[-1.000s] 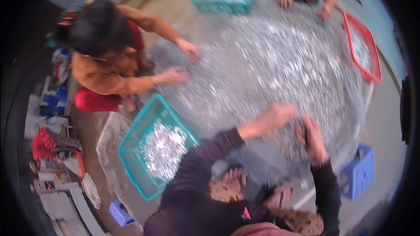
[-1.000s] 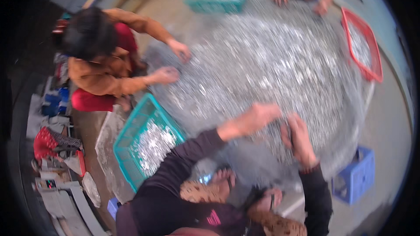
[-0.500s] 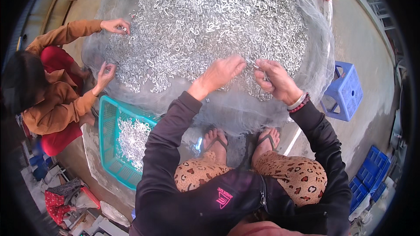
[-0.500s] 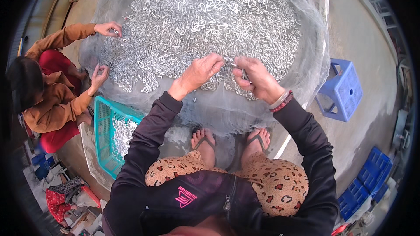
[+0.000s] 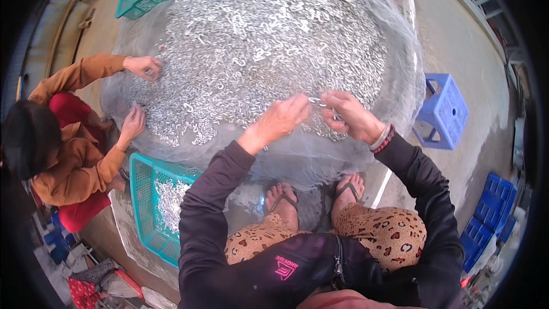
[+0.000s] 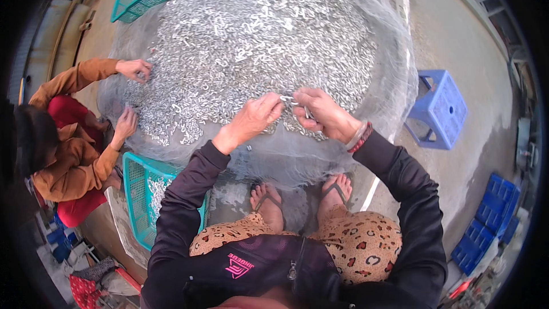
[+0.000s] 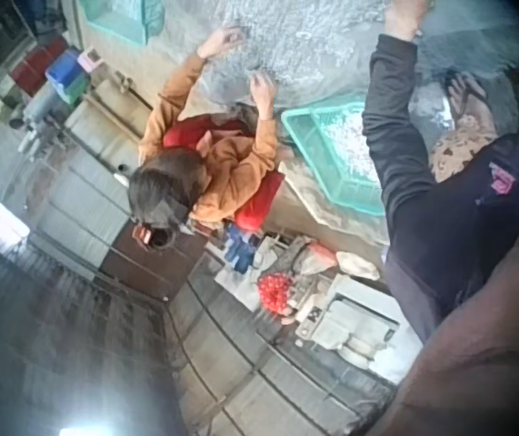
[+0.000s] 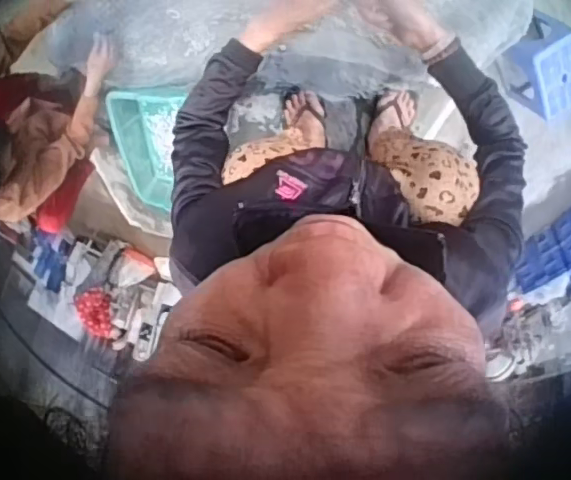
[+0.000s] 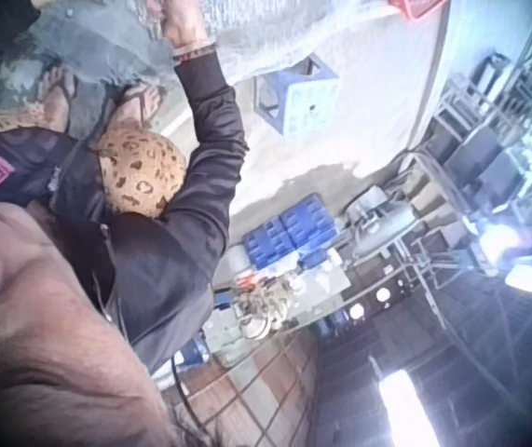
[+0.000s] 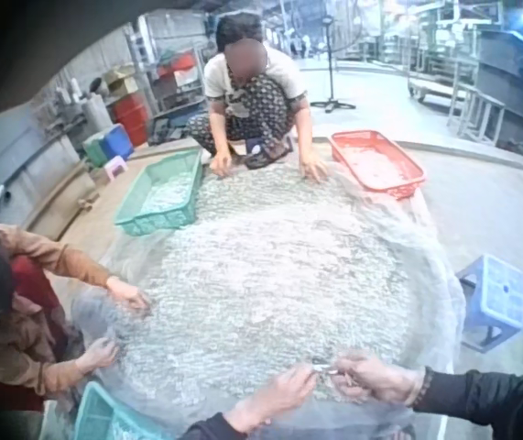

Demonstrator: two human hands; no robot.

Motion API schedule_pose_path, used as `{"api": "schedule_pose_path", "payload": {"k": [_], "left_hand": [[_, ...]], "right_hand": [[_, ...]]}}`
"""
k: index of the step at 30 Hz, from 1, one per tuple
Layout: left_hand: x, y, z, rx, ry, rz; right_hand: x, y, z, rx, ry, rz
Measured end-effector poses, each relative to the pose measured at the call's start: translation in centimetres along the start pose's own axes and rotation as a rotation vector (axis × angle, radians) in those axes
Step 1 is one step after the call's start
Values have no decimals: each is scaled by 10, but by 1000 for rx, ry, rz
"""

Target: The person sits at a table and sorts small silver metal clips by hand, placing them into a green basket. Another person works alongside, also sorting clips into a red basket.

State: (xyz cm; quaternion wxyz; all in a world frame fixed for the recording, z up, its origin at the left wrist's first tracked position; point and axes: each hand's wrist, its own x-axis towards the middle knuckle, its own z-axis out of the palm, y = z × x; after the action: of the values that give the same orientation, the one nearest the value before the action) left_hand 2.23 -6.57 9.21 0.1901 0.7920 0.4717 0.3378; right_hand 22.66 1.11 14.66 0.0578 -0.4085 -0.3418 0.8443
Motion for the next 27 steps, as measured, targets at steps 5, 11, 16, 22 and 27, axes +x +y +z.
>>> {"api": "schedule_pose_path", "payload": {"k": [5, 11, 16, 22, 27], "left_hand": [[-23, -5, -9, -4, -81, -156], [2, -16, -26, -643, 314, -564], [26, 2, -27, -913, 400, -556], [41, 41, -40, -772, 397, -503], [12, 37, -44, -382, 147, -109]], "right_hand": [[0, 11, -12, -17, -178, -30], [12, -15, 44, -51, -363, -415], [-12, -21, 63, 183, -134, -631], [-40, -35, 63, 658, -412, -342], [-45, -28, 38, 326, -426, -126]]}}
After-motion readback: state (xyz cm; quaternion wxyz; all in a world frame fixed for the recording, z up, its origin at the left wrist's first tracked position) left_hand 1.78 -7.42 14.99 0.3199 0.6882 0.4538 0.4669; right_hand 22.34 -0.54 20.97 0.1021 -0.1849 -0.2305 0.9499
